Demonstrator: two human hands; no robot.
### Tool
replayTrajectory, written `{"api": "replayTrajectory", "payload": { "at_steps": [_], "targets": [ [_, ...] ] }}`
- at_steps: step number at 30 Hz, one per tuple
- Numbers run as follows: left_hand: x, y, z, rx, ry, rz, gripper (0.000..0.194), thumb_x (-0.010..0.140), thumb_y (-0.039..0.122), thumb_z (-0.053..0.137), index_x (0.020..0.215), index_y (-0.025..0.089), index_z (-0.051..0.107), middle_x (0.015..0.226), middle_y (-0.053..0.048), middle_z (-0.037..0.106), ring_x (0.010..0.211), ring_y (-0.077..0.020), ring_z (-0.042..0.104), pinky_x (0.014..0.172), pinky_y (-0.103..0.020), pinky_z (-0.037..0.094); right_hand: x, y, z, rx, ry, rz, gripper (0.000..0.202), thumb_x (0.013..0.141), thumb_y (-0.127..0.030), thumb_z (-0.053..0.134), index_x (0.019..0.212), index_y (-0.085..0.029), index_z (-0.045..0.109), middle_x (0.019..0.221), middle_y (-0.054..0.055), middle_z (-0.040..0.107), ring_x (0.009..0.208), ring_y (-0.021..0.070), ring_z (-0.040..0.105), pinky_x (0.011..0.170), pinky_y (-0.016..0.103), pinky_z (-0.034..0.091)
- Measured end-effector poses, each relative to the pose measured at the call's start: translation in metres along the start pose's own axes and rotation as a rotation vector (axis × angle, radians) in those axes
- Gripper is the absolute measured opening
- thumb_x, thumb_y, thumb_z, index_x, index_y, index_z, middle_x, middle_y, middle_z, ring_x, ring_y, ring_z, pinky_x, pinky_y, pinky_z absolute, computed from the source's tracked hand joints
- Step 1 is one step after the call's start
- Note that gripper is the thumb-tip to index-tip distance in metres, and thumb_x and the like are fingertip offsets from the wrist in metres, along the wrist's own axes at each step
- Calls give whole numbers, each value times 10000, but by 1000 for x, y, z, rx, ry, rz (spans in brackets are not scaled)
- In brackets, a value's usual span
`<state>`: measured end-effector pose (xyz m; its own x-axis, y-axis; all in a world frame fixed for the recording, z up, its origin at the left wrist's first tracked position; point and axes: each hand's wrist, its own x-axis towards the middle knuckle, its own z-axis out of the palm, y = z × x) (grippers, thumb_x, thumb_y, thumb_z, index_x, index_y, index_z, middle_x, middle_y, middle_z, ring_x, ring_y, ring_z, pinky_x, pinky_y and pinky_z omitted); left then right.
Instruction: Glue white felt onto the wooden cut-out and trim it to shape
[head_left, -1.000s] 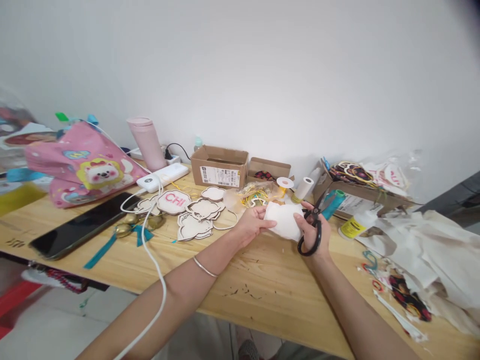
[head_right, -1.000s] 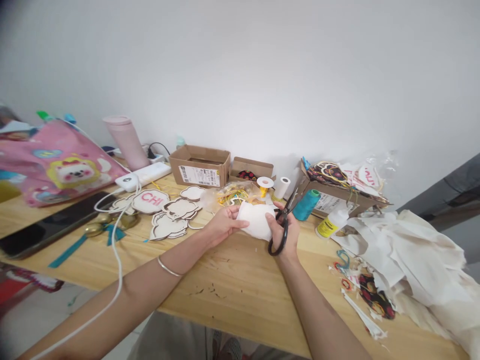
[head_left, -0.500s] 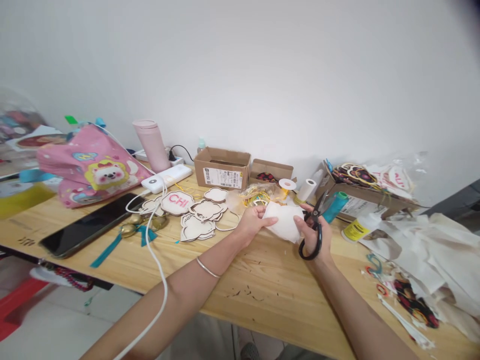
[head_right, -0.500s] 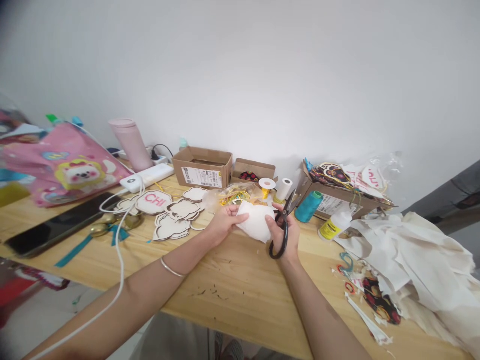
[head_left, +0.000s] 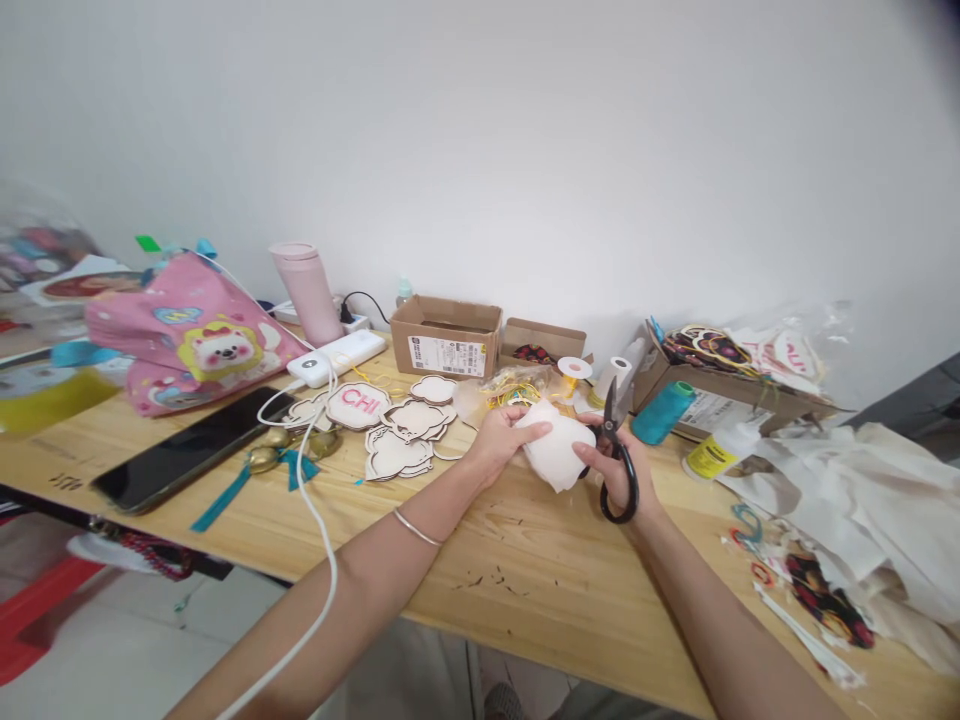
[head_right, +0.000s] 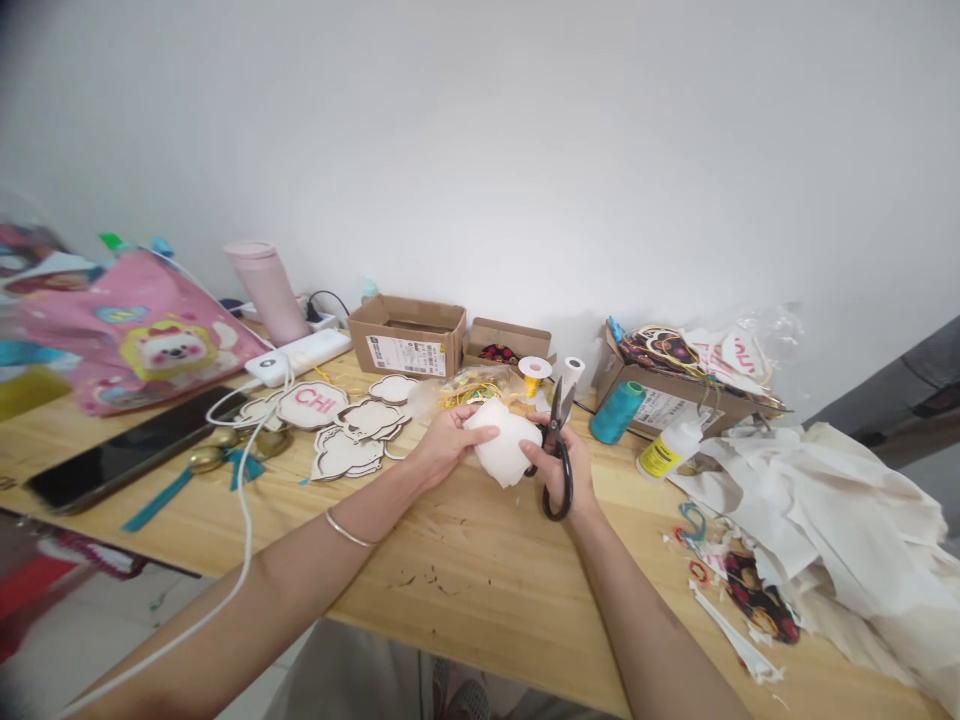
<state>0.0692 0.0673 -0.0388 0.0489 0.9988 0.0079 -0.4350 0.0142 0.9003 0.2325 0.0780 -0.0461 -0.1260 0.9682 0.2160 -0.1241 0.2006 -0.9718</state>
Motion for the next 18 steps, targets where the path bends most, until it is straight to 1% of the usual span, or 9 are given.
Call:
{"api": "replayTrajectory", "payload": {
  "at_steps": [2,3,4,6,9,11,14,18],
  "targets": [
    [-1,0,2,-72,-51,-8,464,451,210,802,879,113,650,814,-56,681,721,-151,605,723,-294,468,2,0,-1,-16,41,-30,412,537,-291,746,907,-176,604,656,-25,547,553,104,465,504,240,388],
    [-1,1,3,-92,-54,-13,486,438,189,805,891,116,646,814,-55,682,726,-153,607,730,-297,471,2,-1,-1,-33,46,-44,404,546,-295,740,909,-177,606,648,-25,540,543,101,455,494,236,384],
    [-2,2,4,-100,-47,-16,485,435,183,805,888,115,645,805,-53,682,719,-152,607,721,-294,474,2,-1,-1,-51,36,-54,402,558,-296,734,922,-179,606,637,-28,529,533,98,443,482,231,376],
    [-3,4,4,-84,-19,-30,422,460,215,796,840,107,649,759,-50,677,669,-143,600,665,-275,477,0,-2,0,-91,-17,-55,414,570,-280,729,953,-187,602,614,-38,504,515,88,418,464,218,356],
    [-4,6,1,-4,21,-31,316,519,308,764,726,99,647,653,-38,651,553,-117,559,548,-236,441,-5,-5,3,-131,-104,-28,458,548,-254,744,974,-192,590,614,-45,495,517,86,415,470,215,357],
    [-4,6,1,61,40,-24,305,537,349,748,682,103,642,608,-29,632,507,-103,529,501,-222,406,-8,-7,5,-135,-134,-19,480,539,-264,751,982,-190,579,649,-33,517,546,98,443,496,228,383],
    [-6,6,2,170,78,-23,319,563,401,721,655,107,641,571,-21,611,478,-99,502,461,-217,368,-10,-8,7,-134,-138,-23,487,575,-302,732,1018,-189,565,669,-23,524,561,102,457,504,231,395],
    [-8,7,7,296,123,1,320,584,425,697,628,114,636,556,-13,594,483,-104,497,441,-215,352,-10,-9,7,-139,-154,-21,498,592,-310,720,1049,-192,561,631,-44,475,520,80,416,463,204,354]
  ]
}}
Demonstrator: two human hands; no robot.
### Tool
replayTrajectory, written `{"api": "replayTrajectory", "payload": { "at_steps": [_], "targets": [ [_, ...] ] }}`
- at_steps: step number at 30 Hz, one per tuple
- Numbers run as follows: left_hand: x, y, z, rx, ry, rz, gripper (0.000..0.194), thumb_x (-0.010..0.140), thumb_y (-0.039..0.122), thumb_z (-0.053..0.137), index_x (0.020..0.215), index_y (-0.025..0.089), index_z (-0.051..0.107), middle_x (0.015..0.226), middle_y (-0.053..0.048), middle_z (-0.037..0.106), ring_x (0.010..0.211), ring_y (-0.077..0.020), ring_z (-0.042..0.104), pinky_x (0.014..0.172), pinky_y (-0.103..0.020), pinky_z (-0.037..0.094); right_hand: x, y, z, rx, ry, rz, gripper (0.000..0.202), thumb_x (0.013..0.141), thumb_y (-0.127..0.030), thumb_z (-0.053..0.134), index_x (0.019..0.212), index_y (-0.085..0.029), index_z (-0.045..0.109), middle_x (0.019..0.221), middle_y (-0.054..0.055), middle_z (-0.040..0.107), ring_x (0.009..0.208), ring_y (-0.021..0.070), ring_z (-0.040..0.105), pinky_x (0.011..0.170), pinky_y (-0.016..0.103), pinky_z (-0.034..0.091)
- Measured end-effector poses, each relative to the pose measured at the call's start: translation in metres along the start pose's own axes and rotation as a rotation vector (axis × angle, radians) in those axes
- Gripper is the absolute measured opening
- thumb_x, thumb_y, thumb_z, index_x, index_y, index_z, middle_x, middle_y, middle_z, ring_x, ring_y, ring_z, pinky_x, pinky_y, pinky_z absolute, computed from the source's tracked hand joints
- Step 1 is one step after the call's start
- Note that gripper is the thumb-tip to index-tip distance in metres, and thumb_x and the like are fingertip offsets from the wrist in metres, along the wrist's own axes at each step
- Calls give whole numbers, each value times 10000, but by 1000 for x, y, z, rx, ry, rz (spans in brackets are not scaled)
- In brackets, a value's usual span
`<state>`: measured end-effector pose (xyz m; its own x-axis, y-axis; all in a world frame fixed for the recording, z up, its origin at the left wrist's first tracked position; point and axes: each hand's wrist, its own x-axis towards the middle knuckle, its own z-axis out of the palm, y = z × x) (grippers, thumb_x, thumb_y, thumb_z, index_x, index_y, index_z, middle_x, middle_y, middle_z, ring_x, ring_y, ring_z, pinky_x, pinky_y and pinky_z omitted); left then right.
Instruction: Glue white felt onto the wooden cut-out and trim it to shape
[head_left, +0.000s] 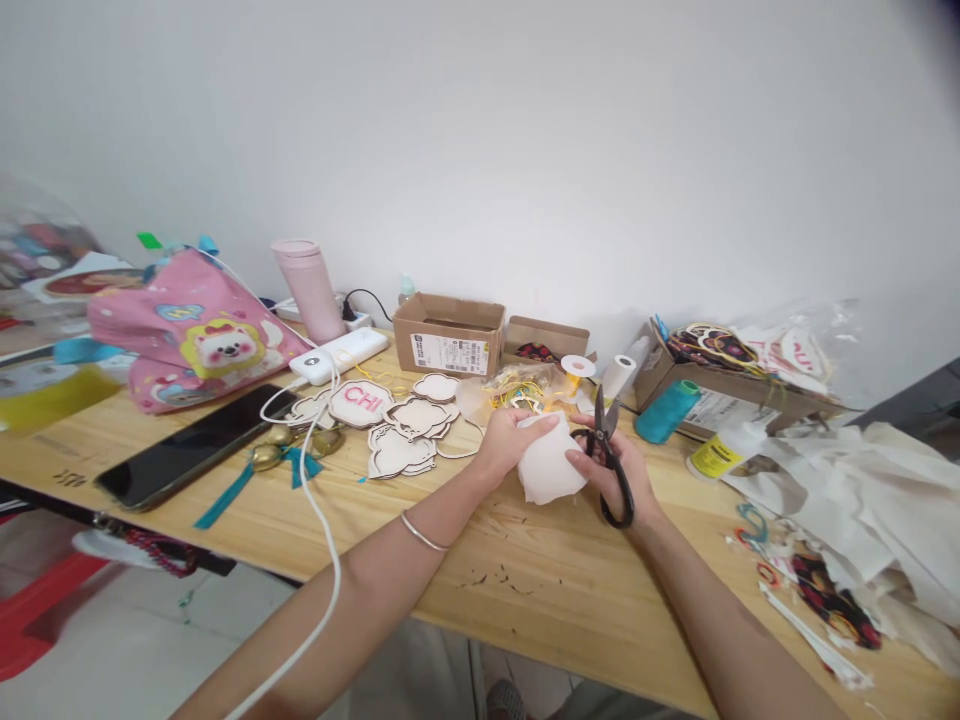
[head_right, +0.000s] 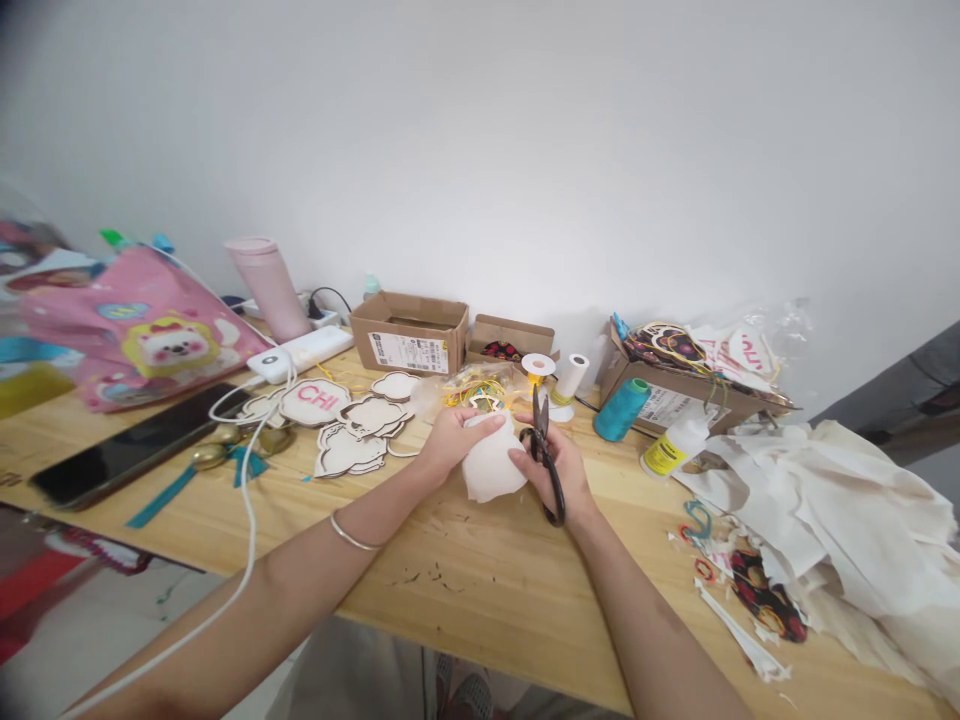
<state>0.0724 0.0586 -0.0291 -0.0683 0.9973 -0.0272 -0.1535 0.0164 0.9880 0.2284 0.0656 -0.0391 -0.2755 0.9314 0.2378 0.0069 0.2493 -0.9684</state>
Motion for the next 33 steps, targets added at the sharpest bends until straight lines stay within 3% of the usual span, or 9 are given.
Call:
{"api": "replayTrajectory", "payload": {
  "at_steps": [3,10,13,18,25,30,33],
  "targets": [
    [-1,2,0,55,-7,-19,305,554,383,726,668,114,639,588,-15,605,508,-109,512,452,-214,370,0,0,-1,-21,-10,-12,492,575,-289,729,1029,-191,565,627,-52,456,523,77,408,469,201,350],
    [3,-3,-4,-84,-206,17,396,478,282,783,808,119,637,706,-21,647,594,-125,568,558,-236,438,3,-4,-5,-110,51,-45,487,574,-321,720,1020,-197,569,622,-51,467,511,82,414,473,213,361],
    [2,-3,-3,-85,-155,-29,376,455,274,794,761,114,643,672,-21,648,570,-126,566,537,-236,439,2,-7,-3,-102,34,-43,493,561,-325,727,1011,-199,570,614,-51,468,505,83,412,467,215,363],
    [3,-5,-2,-125,-44,-80,346,558,388,738,730,99,656,667,-60,658,554,-140,572,503,-242,433,0,-2,1,-8,4,-19,479,588,-302,716,1031,-202,565,634,-51,457,521,80,404,472,211,340],
    [1,-13,3,-521,-323,-237,424,588,250,751,971,117,626,901,-110,678,769,-180,633,735,-292,486,4,4,-3,78,199,-28,401,617,-285,697,989,-196,576,645,-51,466,533,79,404,489,209,326],
    [-5,-8,6,-454,-394,-387,369,678,318,682,987,126,628,921,-118,679,770,-175,633,614,-246,493,7,3,-4,121,354,-63,403,596,-282,704,968,-186,583,646,-48,483,539,78,427,504,211,350],
    [-5,-7,5,-400,-430,-350,401,605,248,742,973,127,637,925,-117,680,773,-177,633,612,-241,495,7,2,-4,86,350,-83,389,605,-299,694,960,-182,587,622,-50,476,517,75,418,482,205,349]
  ]
}}
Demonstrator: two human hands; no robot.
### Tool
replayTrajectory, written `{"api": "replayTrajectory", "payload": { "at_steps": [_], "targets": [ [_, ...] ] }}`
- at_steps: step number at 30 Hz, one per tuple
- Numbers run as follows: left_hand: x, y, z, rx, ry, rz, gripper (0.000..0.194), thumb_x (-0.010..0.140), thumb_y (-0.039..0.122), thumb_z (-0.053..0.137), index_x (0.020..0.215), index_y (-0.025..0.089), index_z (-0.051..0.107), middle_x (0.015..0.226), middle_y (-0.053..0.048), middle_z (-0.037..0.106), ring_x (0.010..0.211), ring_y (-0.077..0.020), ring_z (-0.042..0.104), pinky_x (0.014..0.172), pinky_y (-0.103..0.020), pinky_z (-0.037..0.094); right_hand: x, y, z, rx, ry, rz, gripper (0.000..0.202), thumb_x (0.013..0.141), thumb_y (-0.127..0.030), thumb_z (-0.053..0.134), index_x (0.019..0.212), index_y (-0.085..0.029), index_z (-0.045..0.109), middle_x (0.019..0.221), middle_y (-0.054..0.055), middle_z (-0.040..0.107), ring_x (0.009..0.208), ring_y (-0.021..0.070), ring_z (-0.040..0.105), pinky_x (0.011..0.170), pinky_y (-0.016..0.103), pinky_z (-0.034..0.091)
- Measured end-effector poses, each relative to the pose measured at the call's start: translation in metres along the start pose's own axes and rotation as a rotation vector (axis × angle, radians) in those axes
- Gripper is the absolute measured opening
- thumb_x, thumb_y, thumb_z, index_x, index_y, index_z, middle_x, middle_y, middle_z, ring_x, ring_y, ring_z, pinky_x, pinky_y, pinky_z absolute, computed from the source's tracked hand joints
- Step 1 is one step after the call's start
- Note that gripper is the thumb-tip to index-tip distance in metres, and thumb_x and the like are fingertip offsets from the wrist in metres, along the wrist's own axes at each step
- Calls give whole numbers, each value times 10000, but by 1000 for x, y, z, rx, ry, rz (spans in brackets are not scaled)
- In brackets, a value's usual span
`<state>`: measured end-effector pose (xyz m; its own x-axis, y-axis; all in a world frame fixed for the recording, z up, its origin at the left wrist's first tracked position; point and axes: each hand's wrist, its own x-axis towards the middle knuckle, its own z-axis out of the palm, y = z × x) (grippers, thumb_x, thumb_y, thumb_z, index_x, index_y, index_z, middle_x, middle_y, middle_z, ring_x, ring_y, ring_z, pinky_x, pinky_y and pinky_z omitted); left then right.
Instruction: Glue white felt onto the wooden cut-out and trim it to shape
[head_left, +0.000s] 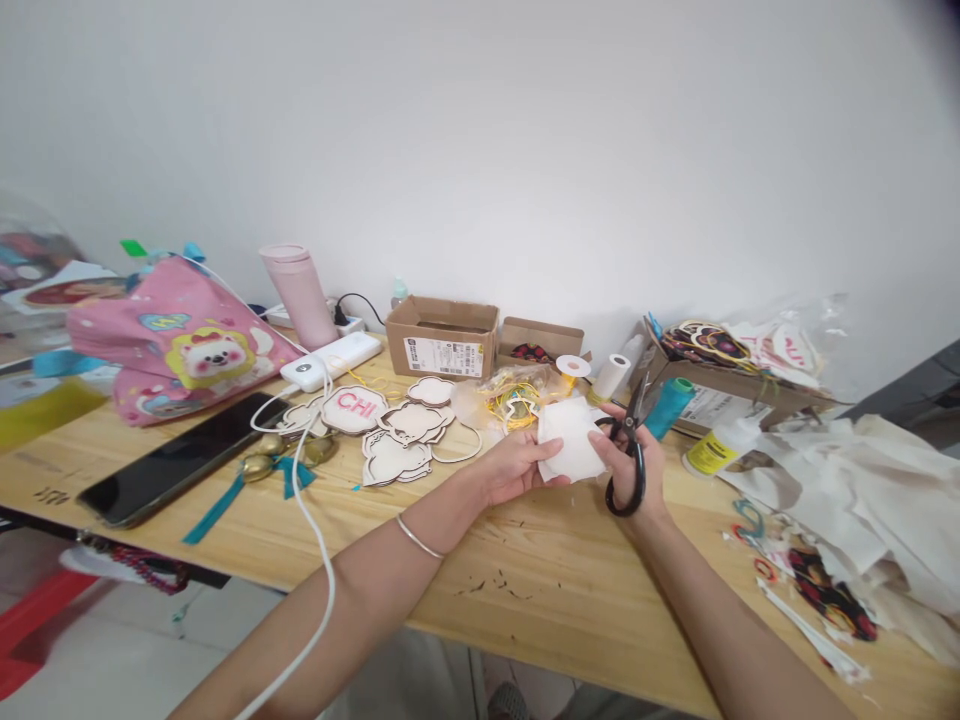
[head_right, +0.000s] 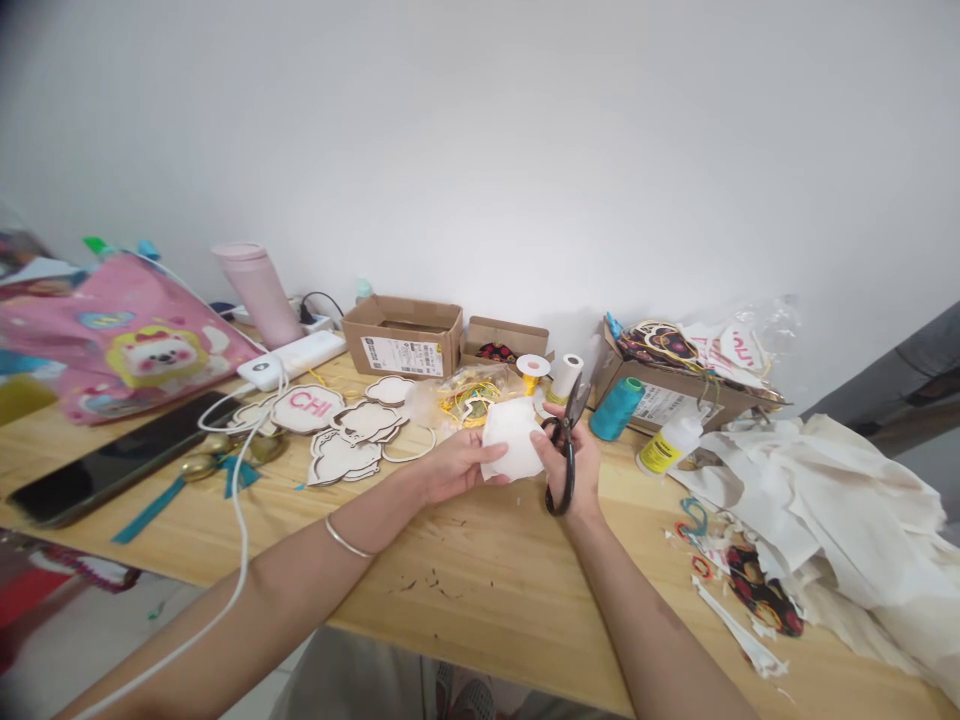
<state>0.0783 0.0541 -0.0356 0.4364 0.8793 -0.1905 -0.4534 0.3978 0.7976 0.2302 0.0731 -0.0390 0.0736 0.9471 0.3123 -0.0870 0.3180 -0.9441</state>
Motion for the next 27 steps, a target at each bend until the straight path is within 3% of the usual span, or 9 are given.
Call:
{"api": "replayTrajectory", "payload": {
  "at_steps": [3,6,10,14,20,24,27],
  "targets": [
    [0,-1,-1,41,10,77,465,516,172,786,957,122,646,935,-112,680,798,-188,632,680,-264,496,-2,-3,1,-60,-39,-32,380,626,-312,680,972,-186,587,603,-51,469,503,74,407,462,199,339],
    [-1,-1,3,127,103,157,525,450,133,802,954,133,654,931,-84,685,836,-195,623,739,-285,485,-4,-8,3,-125,-87,-54,380,628,-318,677,976,-191,592,600,-47,486,509,84,425,468,205,358],
    [-1,-2,9,318,208,220,517,412,135,804,912,145,673,873,-47,695,815,-196,618,729,-284,479,-6,-9,8,-236,-164,-90,446,546,-307,732,953,-176,604,776,21,615,673,156,546,611,278,449],
    [1,-4,9,327,219,185,446,446,212,796,869,132,680,827,-48,694,748,-184,622,688,-283,481,-4,6,6,-211,-86,-56,444,625,-373,675,1003,-157,592,910,72,643,770,198,575,675,321,463],
    [0,0,6,391,175,151,477,442,218,794,892,120,671,847,-63,689,763,-191,622,683,-287,485,-1,12,-2,-58,-83,-11,411,695,-410,619,1039,-187,594,783,25,627,643,147,546,556,261,434],
    [-2,2,6,476,227,155,400,475,271,784,830,120,677,758,-49,681,681,-177,613,589,-254,465,0,-8,-2,-133,-167,12,383,606,-351,689,943,-182,619,686,-7,592,525,99,465,479,225,385],
    [-1,3,5,360,250,182,370,561,402,729,767,101,672,687,-58,666,600,-155,594,539,-246,443,2,-17,-3,-131,-198,60,350,551,-320,711,856,-172,623,672,-10,580,505,88,435,465,222,368]
  ]
}}
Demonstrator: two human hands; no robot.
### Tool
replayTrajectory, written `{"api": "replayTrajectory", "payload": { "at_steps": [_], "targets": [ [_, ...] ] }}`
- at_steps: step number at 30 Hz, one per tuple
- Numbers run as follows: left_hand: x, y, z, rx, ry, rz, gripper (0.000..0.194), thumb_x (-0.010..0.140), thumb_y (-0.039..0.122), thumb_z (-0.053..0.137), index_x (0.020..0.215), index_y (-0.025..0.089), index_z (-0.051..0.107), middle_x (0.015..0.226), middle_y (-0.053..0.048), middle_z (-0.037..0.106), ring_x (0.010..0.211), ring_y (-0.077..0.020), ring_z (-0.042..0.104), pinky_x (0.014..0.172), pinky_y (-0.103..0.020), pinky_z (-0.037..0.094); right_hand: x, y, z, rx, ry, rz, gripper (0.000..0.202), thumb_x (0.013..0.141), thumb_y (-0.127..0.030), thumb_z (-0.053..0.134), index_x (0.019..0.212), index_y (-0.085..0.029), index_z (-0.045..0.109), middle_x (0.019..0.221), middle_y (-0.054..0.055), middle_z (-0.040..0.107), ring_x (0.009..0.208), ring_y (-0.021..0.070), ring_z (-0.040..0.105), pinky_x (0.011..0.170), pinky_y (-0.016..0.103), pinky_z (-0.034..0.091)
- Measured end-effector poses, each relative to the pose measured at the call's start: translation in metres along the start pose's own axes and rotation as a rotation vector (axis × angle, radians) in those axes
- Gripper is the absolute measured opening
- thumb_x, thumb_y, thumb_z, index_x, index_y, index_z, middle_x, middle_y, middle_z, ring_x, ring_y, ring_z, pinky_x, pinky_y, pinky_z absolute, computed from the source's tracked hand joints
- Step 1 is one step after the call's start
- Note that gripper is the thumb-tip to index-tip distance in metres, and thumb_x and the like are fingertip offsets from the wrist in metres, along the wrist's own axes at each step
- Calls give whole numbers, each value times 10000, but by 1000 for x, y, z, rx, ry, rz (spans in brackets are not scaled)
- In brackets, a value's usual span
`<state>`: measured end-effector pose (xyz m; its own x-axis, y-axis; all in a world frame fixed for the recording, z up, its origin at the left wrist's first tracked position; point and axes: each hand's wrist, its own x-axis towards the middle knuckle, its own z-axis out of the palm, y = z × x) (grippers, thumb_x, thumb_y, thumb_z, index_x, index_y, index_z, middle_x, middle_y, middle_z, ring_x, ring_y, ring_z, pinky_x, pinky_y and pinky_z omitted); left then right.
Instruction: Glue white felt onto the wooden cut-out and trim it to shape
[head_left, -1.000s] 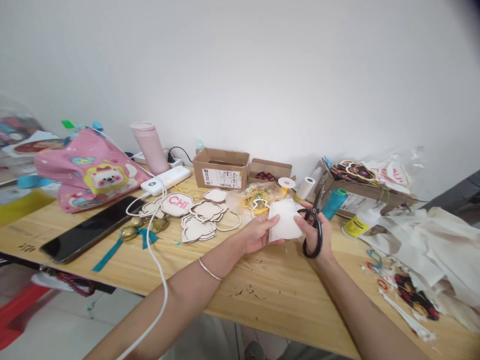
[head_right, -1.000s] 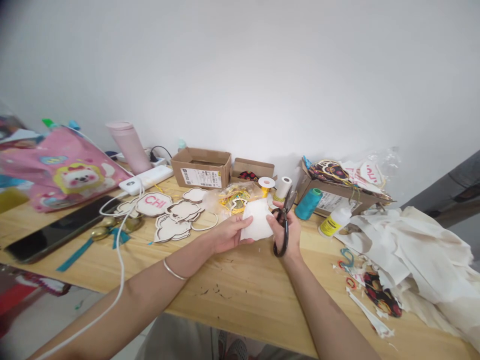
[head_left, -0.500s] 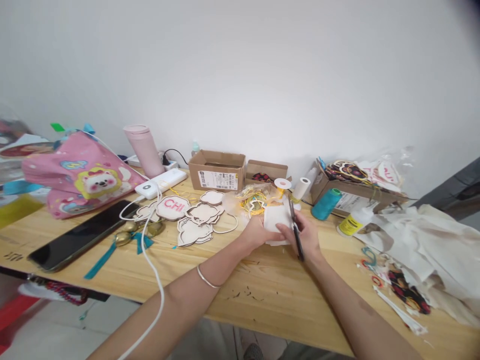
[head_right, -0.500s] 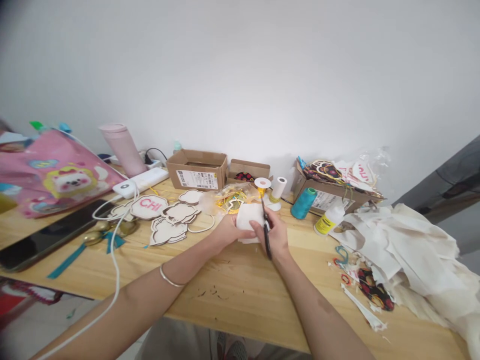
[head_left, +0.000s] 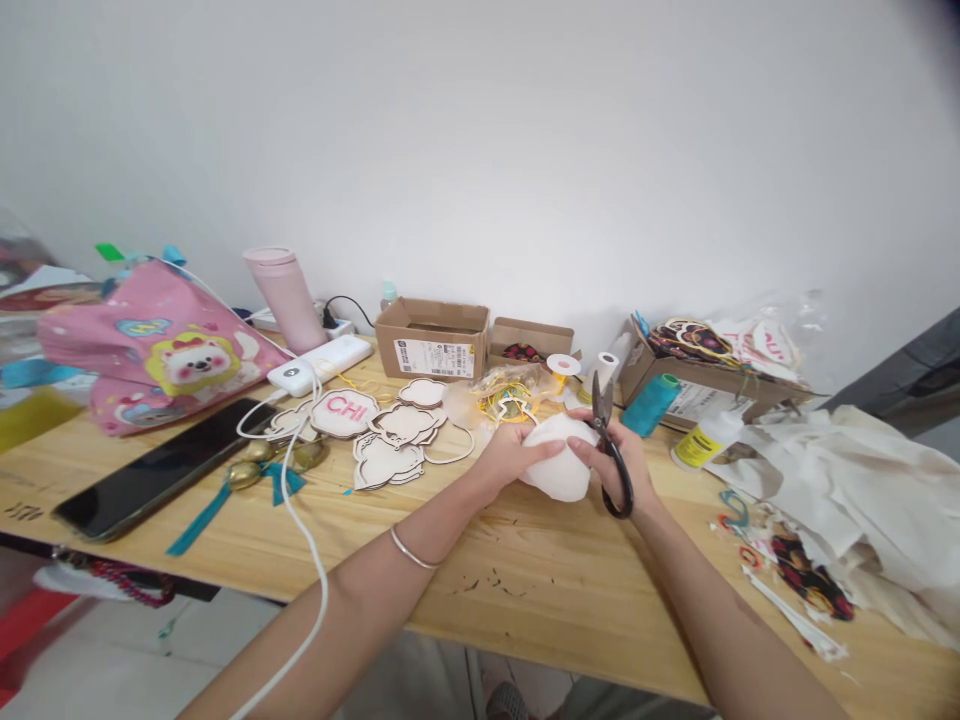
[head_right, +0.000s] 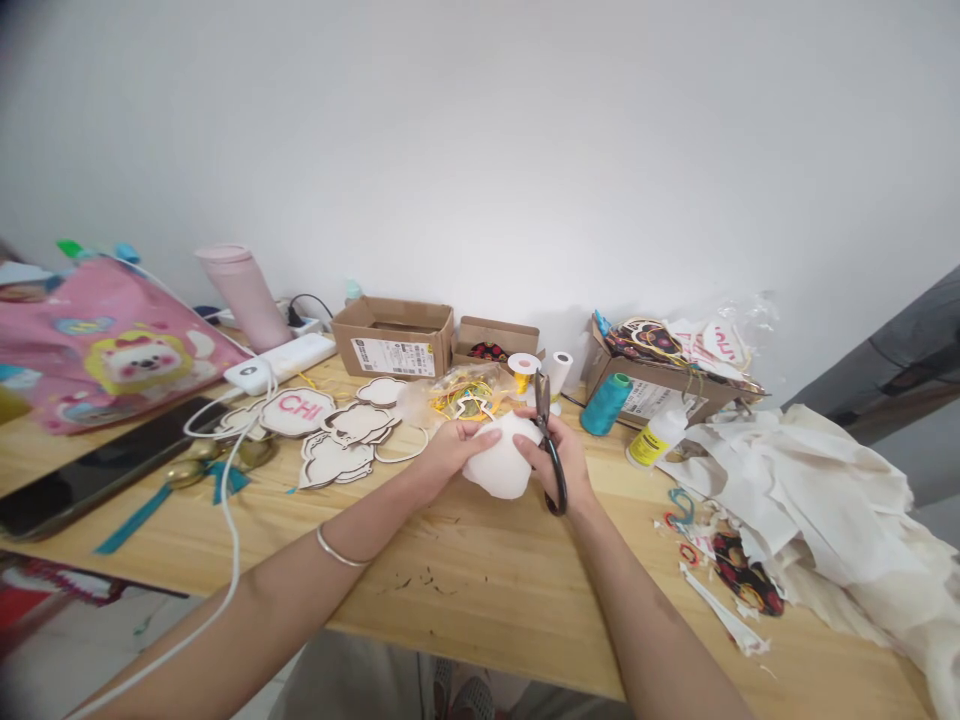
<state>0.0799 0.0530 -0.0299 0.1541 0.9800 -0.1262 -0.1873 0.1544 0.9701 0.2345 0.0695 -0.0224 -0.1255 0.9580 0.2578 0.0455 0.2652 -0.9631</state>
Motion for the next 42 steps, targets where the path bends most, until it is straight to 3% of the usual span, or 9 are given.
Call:
{"api": "replayTrajectory", "payload": {
  "at_steps": [3,6,12,17,22,28,34,37,42],
  "targets": [
    [3,-2,-3,-179,-39,6,378,607,428,698,771,89,669,685,-68,664,601,-144,591,586,-261,455,2,1,-2,62,72,8,344,547,-321,706,844,-174,616,651,-16,566,516,92,432,466,219,357],
    [6,-5,-5,-276,-121,-8,363,594,327,735,865,94,668,774,-81,679,680,-155,610,668,-283,465,3,6,-2,97,178,-10,360,532,-322,715,843,-174,610,640,-18,567,512,93,435,462,218,354],
    [6,-11,-1,-391,-245,-4,547,517,159,783,1040,143,623,978,-94,665,866,-187,611,789,-295,449,2,2,-1,170,320,-24,385,511,-310,720,845,-169,590,651,-19,588,523,101,477,470,223,390],
    [3,-15,8,-410,-278,-73,491,531,128,772,1003,133,636,1009,-105,658,901,-188,606,824,-296,446,0,3,4,135,431,-72,366,529,-320,704,839,-160,595,669,-13,588,529,96,480,488,225,402],
    [0,-12,15,-436,-196,-110,465,488,103,783,935,144,661,950,-80,681,835,-161,620,781,-266,460,2,10,7,121,447,-73,364,570,-336,686,875,-158,600,663,-11,575,523,91,469,482,222,397],
    [4,-7,6,-347,23,0,301,578,299,746,774,84,669,776,-104,691,713,-166,629,763,-305,464,0,-1,7,97,273,-11,392,567,-316,668,928,-177,606,562,-37,510,452,99,442,419,235,375],
    [7,-17,8,-106,161,156,395,565,261,750,911,119,625,799,-58,685,671,-146,609,654,-269,481,-6,5,12,42,247,-15,415,597,-306,674,983,-181,585,571,-59,458,480,80,406,443,213,368],
    [5,-13,11,6,176,165,412,519,249,772,878,112,623,746,-53,680,616,-145,597,601,-265,479,-6,8,13,44,244,-12,429,623,-302,672,1020,-176,571,605,-50,480,505,82,415,463,212,375],
    [3,-5,11,-114,125,130,397,505,257,780,839,99,636,741,-61,693,619,-150,618,651,-292,501,-4,5,13,73,251,-51,483,604,-311,700,1047,-182,556,705,-15,556,583,109,480,517,229,404]
  ]
}}
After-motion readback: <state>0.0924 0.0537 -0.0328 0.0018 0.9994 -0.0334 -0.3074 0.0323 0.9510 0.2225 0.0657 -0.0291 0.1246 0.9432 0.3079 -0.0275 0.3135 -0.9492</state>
